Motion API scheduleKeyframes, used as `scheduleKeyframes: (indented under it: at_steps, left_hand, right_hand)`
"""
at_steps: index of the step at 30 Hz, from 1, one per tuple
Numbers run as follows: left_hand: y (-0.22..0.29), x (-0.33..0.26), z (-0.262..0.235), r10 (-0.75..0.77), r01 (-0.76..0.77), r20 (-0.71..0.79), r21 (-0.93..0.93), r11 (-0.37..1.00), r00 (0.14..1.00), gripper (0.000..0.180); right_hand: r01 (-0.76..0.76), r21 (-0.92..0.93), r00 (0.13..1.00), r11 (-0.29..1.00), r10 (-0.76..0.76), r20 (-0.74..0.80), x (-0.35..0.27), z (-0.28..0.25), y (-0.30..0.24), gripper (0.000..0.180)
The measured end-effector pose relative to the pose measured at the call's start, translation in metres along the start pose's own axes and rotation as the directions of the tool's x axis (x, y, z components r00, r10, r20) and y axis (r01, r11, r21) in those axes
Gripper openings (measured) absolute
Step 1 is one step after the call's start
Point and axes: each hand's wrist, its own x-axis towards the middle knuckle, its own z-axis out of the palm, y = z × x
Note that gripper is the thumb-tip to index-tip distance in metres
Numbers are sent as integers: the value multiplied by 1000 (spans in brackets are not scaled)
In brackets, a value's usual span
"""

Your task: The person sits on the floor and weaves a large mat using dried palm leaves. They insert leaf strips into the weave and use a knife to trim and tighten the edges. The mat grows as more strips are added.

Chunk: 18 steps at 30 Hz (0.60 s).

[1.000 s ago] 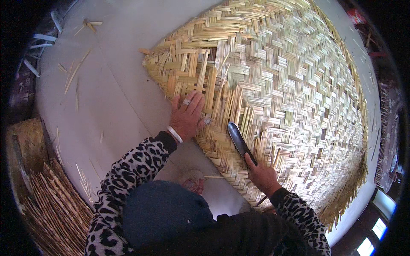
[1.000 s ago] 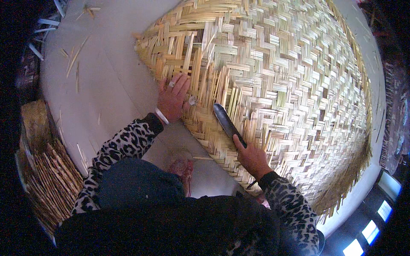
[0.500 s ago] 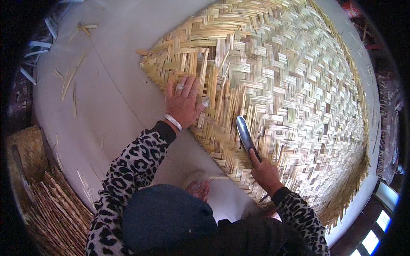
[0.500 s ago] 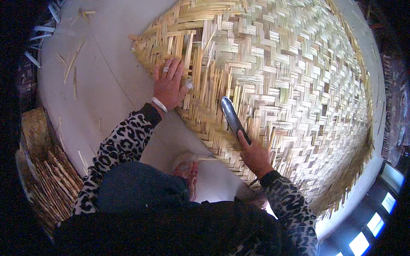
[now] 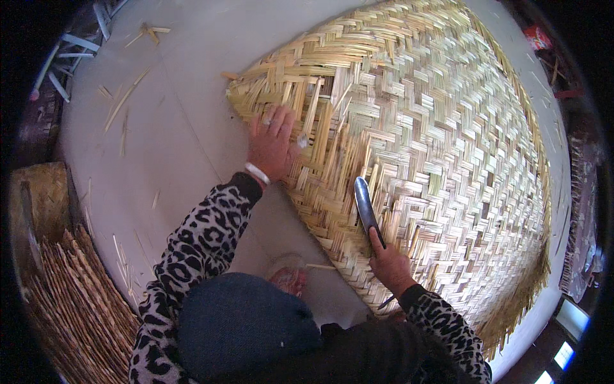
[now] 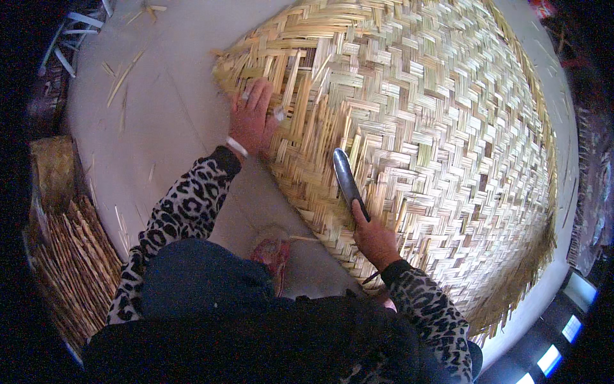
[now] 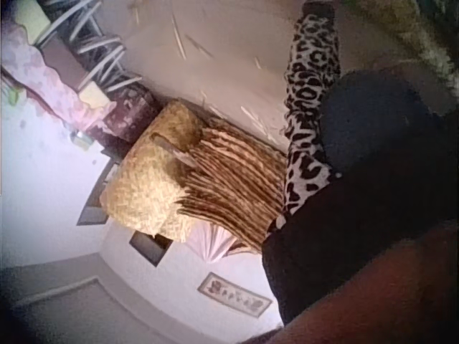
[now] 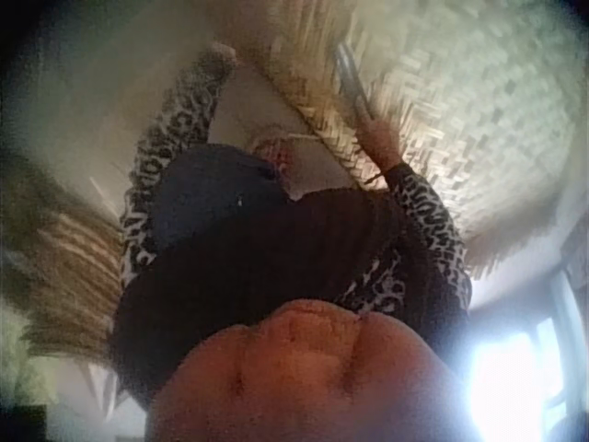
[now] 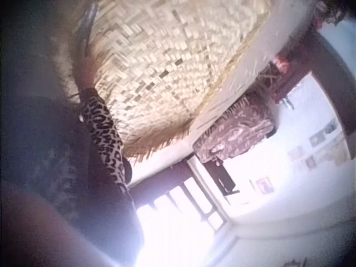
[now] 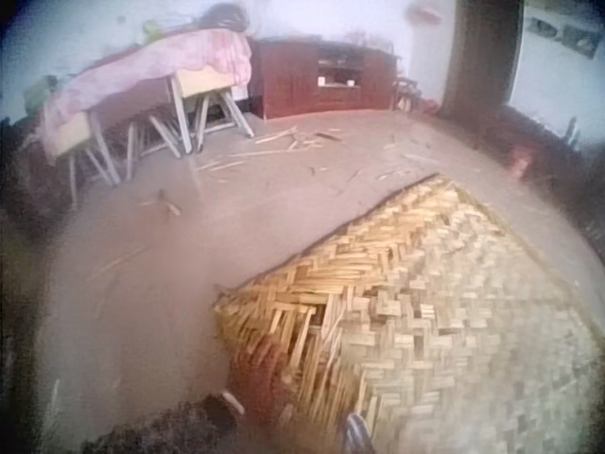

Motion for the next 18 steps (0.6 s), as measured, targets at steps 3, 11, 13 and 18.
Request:
scheduleKeyframes:
  at_steps: [3, 11, 13, 18]
  left_hand:
    - [-6, 5, -1, -38, 38, 85, 8, 999, 996, 64]
    - [-22, 8, 2, -50, 61, 130, -81, 995, 990, 65]
    - [-29, 10, 7, -118, 120, 30, -60, 991, 993, 62]
    - [-43, 24, 17, -160, 160, 73, 5, 987, 984, 63]
  right_hand:
    - [6, -18, 1000, 1000, -6, 10, 1, 1, 2, 76]
    - [30, -8, 999, 1000, -31, -45, 1, 11, 9, 82]
    - [36, -35, 997, 999, -38, -60, 1, 14, 9, 82]
    - [33, -48, 998, 998, -35, -47, 2, 11, 6, 78]
